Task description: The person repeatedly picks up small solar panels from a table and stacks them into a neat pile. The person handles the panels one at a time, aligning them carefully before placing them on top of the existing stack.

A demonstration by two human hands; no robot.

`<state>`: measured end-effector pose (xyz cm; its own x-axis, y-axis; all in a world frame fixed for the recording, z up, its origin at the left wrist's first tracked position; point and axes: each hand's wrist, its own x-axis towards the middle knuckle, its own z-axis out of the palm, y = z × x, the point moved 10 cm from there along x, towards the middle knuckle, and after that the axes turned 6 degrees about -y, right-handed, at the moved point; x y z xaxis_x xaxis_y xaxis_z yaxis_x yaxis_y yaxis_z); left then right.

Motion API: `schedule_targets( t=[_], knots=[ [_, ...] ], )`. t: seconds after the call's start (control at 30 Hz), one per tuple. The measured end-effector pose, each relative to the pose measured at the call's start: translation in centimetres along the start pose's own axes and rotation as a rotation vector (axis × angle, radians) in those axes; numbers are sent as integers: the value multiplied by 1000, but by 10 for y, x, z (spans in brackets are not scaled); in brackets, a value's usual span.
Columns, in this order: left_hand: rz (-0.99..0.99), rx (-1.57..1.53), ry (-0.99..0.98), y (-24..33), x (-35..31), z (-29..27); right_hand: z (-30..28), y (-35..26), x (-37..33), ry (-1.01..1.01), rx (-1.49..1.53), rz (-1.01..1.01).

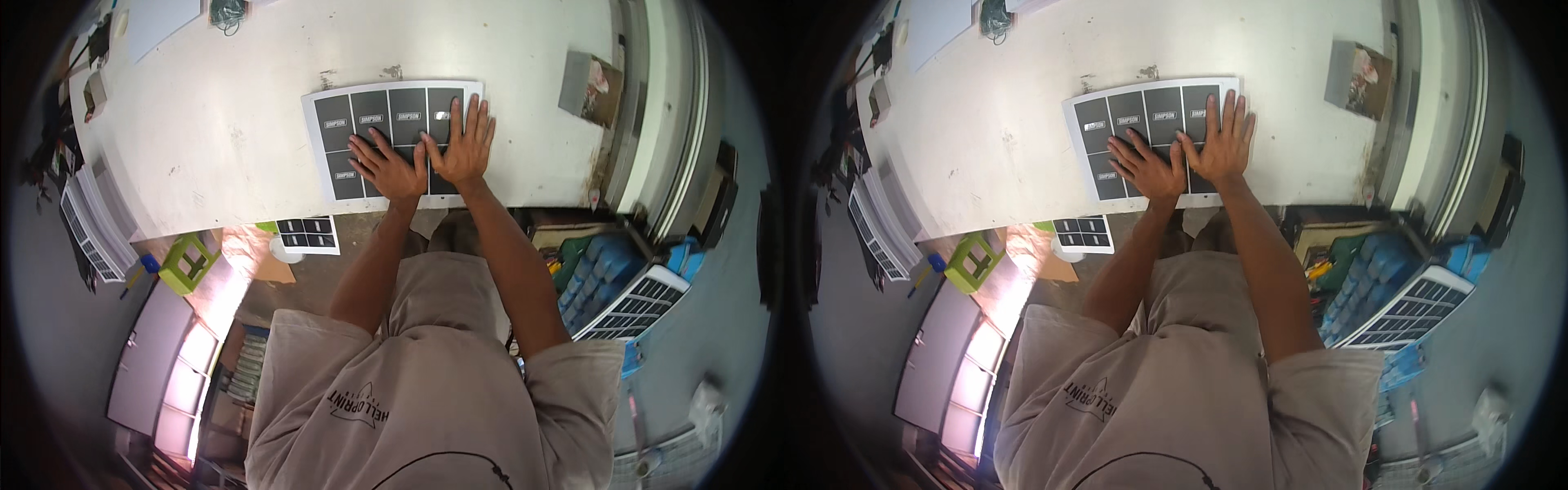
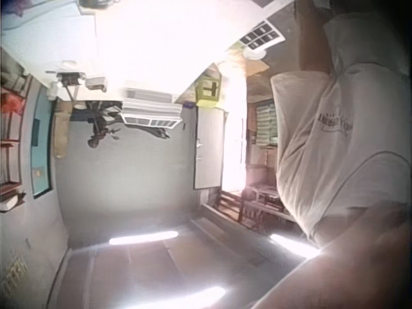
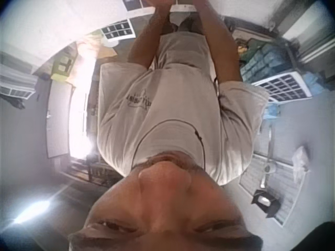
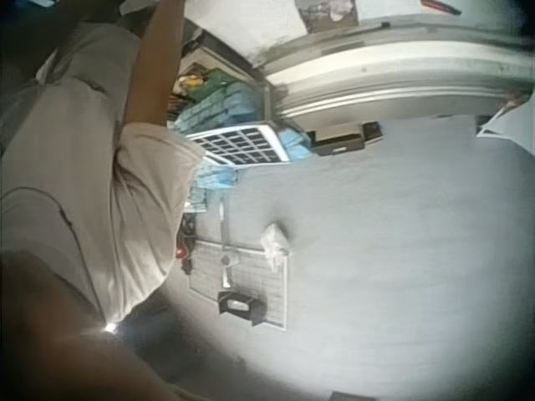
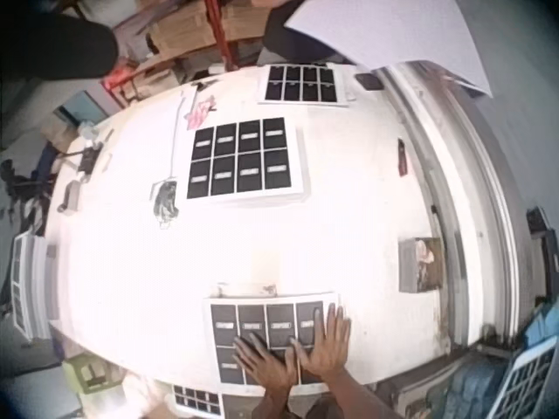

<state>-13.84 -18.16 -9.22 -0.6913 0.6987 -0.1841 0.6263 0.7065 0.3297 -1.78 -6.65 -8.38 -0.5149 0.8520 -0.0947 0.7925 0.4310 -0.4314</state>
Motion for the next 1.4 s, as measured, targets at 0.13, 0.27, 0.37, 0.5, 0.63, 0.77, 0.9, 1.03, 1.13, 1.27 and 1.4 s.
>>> schedule_targets(
  t=[0.13, 0.27, 0.37, 0.5, 0.63, 0.77, 0.9, 1.03, 1.13, 1.27, 1.4],
  knots=[
    [149, 33, -39, -16, 20, -16, 1, 7, 20, 55, -38, -12],
    [325, 130, -78, -46, 39, -27, -4, 4, 23, 85, -152, -24],
    [368, 100, -112, -60, 32, -14, 7, 2, 24, 43, -333, 118],
    [422, 302, -94, -63, 27, -1, 62, -136, 25, -230, 17, -182],
    [505, 483, -158, -54, 25, 6, 79, -194, 62, -111, 388, -533],
    [453, 60, -88, -65, 31, -11, 88, -182, 60, -129, 234, -598],
    [344, 94, -76, -62, 36, -16, 52, -102, 57, -155, 25, -529],
    [369, 138, -64, -59, 31, -17, 16, -17, 54, -127, 40, -455],
    [367, 155, -89, -54, 37, -16, -3, -16, 74, -79, 78, -416],
    [353, 130, -88, -57, 27, -18, 0, -29, 67, 49, 191, -230],
    [328, 384, -304, -84, 28, 30, 55, -183, 49, -201, 523, -608]
  ],
)
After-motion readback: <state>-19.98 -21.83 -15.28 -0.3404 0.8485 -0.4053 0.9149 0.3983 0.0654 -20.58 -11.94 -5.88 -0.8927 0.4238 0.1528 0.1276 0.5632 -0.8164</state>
